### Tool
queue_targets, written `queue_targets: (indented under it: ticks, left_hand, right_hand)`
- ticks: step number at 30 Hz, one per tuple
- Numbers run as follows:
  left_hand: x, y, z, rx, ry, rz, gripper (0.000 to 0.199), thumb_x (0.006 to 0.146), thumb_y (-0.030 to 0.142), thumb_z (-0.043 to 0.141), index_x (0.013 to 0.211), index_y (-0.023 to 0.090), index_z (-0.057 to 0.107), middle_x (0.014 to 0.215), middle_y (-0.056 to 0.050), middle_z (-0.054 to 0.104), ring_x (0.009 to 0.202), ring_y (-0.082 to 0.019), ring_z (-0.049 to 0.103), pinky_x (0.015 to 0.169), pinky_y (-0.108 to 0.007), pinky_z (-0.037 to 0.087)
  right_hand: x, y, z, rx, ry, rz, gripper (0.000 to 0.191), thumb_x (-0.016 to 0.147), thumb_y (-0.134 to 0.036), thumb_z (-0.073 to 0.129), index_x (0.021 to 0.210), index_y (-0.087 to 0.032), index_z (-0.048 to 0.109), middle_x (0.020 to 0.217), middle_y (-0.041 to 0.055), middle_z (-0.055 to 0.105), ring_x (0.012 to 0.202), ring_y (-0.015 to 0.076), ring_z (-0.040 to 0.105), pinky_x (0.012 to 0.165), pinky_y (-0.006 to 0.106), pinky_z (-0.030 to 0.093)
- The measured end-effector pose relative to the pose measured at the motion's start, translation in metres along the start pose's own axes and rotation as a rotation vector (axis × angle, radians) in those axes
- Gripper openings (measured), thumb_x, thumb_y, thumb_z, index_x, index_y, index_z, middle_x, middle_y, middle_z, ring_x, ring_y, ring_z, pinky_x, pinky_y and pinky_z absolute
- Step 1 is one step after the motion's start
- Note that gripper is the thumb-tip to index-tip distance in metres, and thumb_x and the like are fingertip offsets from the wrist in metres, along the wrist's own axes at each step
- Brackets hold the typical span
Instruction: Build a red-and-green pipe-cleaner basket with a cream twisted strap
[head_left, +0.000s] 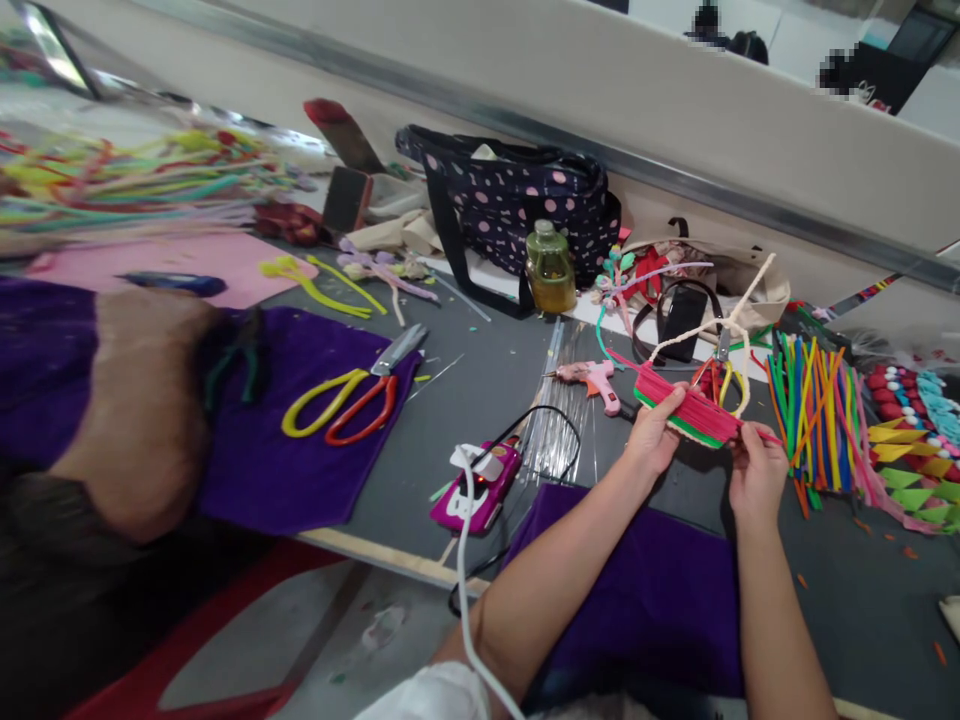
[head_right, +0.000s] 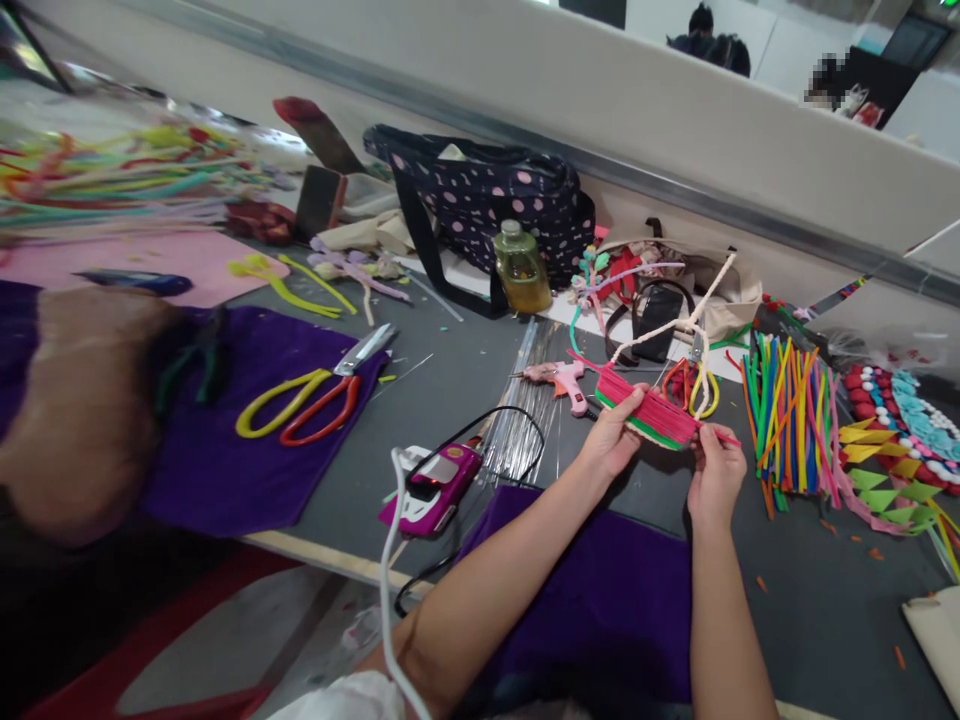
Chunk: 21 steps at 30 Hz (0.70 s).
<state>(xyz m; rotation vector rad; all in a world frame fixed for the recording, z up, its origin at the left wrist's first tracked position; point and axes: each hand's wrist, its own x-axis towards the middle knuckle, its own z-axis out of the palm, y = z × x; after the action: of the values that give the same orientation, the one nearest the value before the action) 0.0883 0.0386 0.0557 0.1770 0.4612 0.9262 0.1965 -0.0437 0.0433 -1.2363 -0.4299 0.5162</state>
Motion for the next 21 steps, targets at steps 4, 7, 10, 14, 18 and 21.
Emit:
queue_targets:
  ticks: [4,7,10,14,18,21]
  left_hand:
    - [0.0006,-0.001,-0.0013,-0.021,-0.028,0.007,0.026,0.065,0.023,0.08,0.086,0.013,0.069,0.09,-0.008,0.074,0.087,-0.02,0.07,0.089,-0.034,0.052]
    - [-0.0008,-0.0004,0.0002,-0.017,-0.03,-0.011,0.027,0.062,0.02,0.081,0.084,0.013,0.067,0.089,-0.007,0.073,0.086,-0.02,0.07,0.089,-0.033,0.052]
    - [-0.0028,-0.001,0.0024,-0.004,-0.013,0.004,0.028,0.057,0.013,0.082,0.079,0.013,0.065,0.084,-0.005,0.073,0.083,-0.019,0.07,0.087,-0.033,0.052]
    - [-0.0042,-0.0032,0.0037,0.044,0.043,0.055,0.028,0.054,0.012,0.082,0.075,0.013,0.064,0.078,-0.003,0.072,0.074,-0.016,0.069,0.082,-0.031,0.052]
    - [-0.004,-0.0044,0.0034,0.067,0.057,0.084,0.026,0.054,0.013,0.082,0.074,0.012,0.065,0.077,-0.003,0.072,0.07,-0.014,0.068,0.08,-0.03,0.052]
    - [-0.0037,-0.0048,0.003,0.065,0.06,0.083,0.026,0.054,0.012,0.081,0.075,0.012,0.065,0.077,-0.003,0.072,0.069,-0.014,0.068,0.08,-0.03,0.053]
  right_hand:
    - [0.0002,0.0004,0.0006,-0.007,0.033,-0.014,0.025,0.066,-0.034,0.075,0.074,-0.016,0.06,0.065,-0.0034,0.059,0.054,0.009,0.055,0.054,0.023,0.045]
    - [0.0006,0.0006,0.0015,-0.023,0.037,0.011,0.026,0.066,-0.036,0.075,0.074,-0.016,0.06,0.062,-0.0036,0.059,0.053,0.0095,0.055,0.053,0.023,0.045]
    - [0.0014,0.0003,0.0021,-0.016,0.052,0.088,0.029,0.063,-0.038,0.076,0.075,-0.017,0.06,0.062,-0.0032,0.061,0.052,0.0099,0.056,0.051,0.023,0.045]
    - [-0.0005,-0.0009,0.0044,0.01,0.074,0.152,0.032,0.061,-0.04,0.078,0.075,-0.017,0.062,0.063,-0.0028,0.062,0.053,0.01,0.057,0.051,0.022,0.045]
    - [-0.004,0.0009,0.0069,-0.021,-0.017,0.128,0.033,0.064,-0.041,0.077,0.082,-0.016,0.064,0.072,-0.0009,0.065,0.059,0.0105,0.059,0.057,0.023,0.047]
    - [-0.0044,0.005,0.0065,-0.081,-0.043,0.068,0.035,0.065,-0.039,0.077,0.085,-0.014,0.064,0.072,0.0004,0.066,0.062,0.0122,0.06,0.063,0.026,0.049]
